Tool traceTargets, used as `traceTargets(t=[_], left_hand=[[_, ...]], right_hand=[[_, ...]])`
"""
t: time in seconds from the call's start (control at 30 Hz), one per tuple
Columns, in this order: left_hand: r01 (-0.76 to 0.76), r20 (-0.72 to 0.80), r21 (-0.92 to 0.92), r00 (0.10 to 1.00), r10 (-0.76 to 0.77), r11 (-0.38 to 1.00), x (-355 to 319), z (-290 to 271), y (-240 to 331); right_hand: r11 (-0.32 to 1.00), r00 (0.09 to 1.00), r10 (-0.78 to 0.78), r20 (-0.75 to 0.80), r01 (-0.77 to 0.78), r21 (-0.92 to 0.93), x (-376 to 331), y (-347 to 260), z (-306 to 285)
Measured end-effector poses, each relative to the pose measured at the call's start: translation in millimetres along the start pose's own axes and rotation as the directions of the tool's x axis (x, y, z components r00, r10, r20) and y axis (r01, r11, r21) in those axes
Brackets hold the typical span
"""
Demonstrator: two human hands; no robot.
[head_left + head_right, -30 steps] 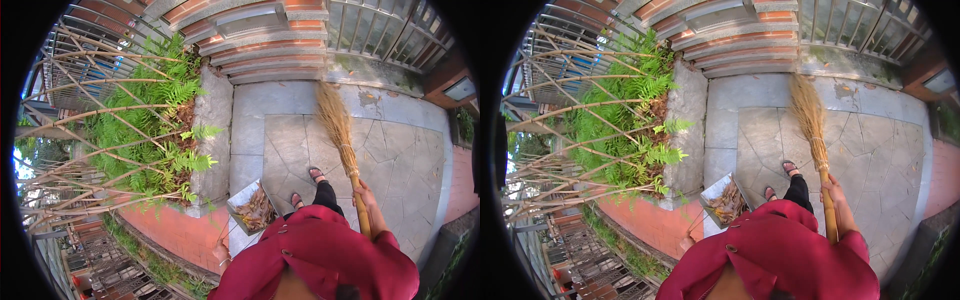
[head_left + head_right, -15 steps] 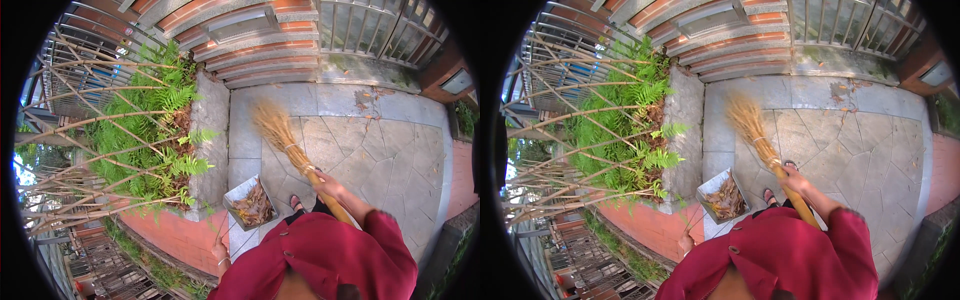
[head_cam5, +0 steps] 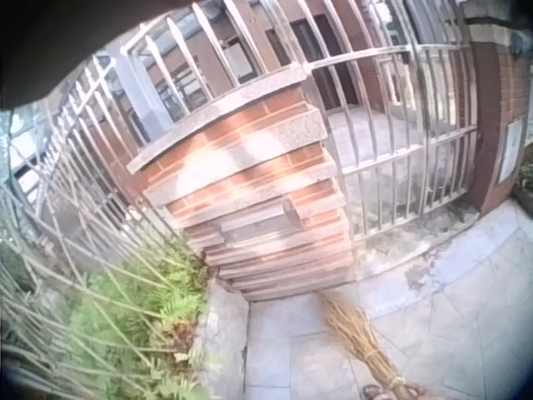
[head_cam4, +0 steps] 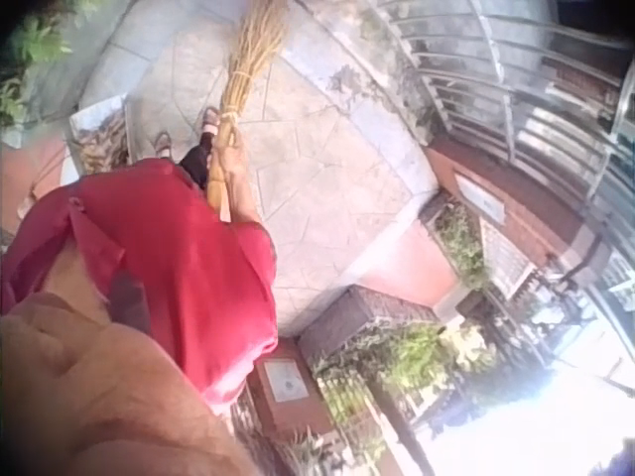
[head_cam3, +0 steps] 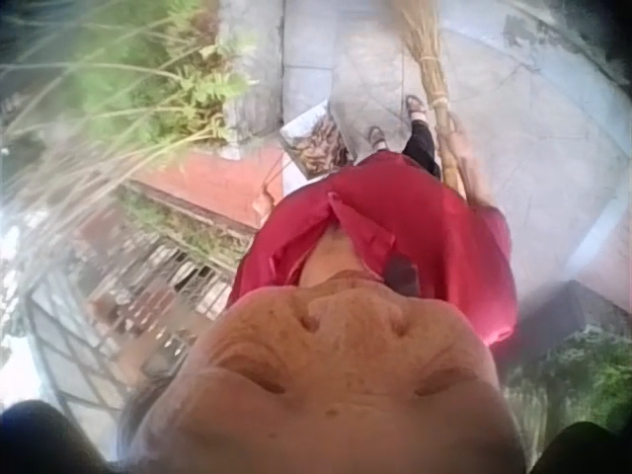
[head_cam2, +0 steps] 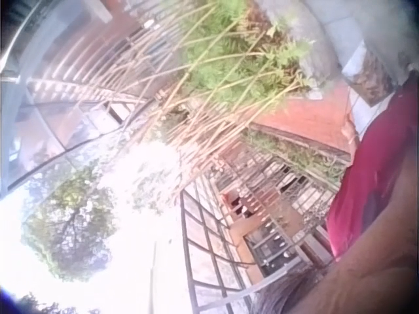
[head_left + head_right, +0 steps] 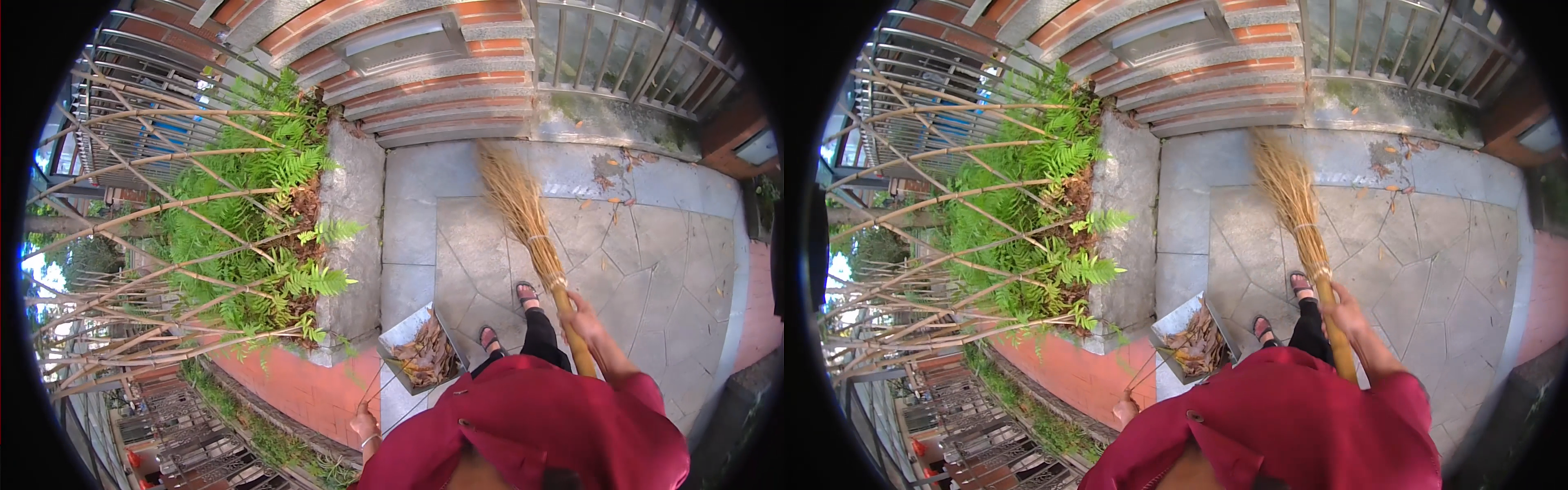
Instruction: The person sweeps dry leaves on an outdoor stone-paved walkway using a straw broom and gathers them into a metal dustpan.
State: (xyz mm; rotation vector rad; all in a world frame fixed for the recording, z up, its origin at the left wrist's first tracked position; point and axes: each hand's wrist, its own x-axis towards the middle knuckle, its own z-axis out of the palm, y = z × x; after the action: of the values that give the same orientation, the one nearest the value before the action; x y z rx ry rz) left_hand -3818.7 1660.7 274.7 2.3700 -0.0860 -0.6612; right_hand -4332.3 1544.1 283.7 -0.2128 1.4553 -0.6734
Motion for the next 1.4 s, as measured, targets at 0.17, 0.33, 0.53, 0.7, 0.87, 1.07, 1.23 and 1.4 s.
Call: traceTargets(t=[0.17, 0.33, 0.53, 0.7, 0.87, 1.07, 1.23, 1.4], left_hand=[[-0.008, 0.040, 0.096, 0.999, 0.004, 0.995, 5.0, 24.8, 5.4], [-0.121, 0.034, 0.080, 0.992, 0.118, 0.989, 25.7, 41.9, 0.0], [-0.353, 0.147, 0.067, 0.928, 0.341, 0.933, -19.3, 52.1, 50.3], [-0.295, 0.210, 0.013, 0.935, 0.286, 0.955, -14.3, 51.5, 59.3], [-0.296, 0.289, 0.036, 0.917, 0.274, 0.954, -17.8, 61.8, 61.5], [-0.253, 0.360, -0.032, 0.900, 0.247, 0.967, 8.0, 75.9, 45.4], [-0.253, 0.347, 0.133, 0.918, 0.194, 0.958, -28.2, 87.4, 54.8], [-0.586, 0.372, 0.272, 0.796, 0.478, 0.764, -4.6, 89.5, 29.7]], right_hand=[[0.999, 0.998, 0.020, 0.056, -0.018, -0.044, -72.5, 28.1, -8.7], [0.999, 0.982, 0.044, 0.183, -0.043, -0.007, -21.2, 24.0, 5.6], [0.991, 0.999, 0.038, -0.023, -0.035, 0.126, 40.2, 44.7, -36.7], [0.975, 0.950, 0.041, -0.309, 0.030, 0.219, 6.6, 82.2, -116.0], [0.961, 0.908, 0.001, -0.418, 0.114, 0.250, -53.3, 95.4, -140.8], [0.984, 0.919, -0.033, -0.393, 0.098, 0.146, -148.9, 109.1, -70.4], [0.988, 0.975, -0.045, -0.216, 0.076, 0.136, -153.9, 174.4, -67.2], [0.994, 0.962, -0.073, -0.263, 0.048, -0.099, -142.7, 204.5, -120.8]])
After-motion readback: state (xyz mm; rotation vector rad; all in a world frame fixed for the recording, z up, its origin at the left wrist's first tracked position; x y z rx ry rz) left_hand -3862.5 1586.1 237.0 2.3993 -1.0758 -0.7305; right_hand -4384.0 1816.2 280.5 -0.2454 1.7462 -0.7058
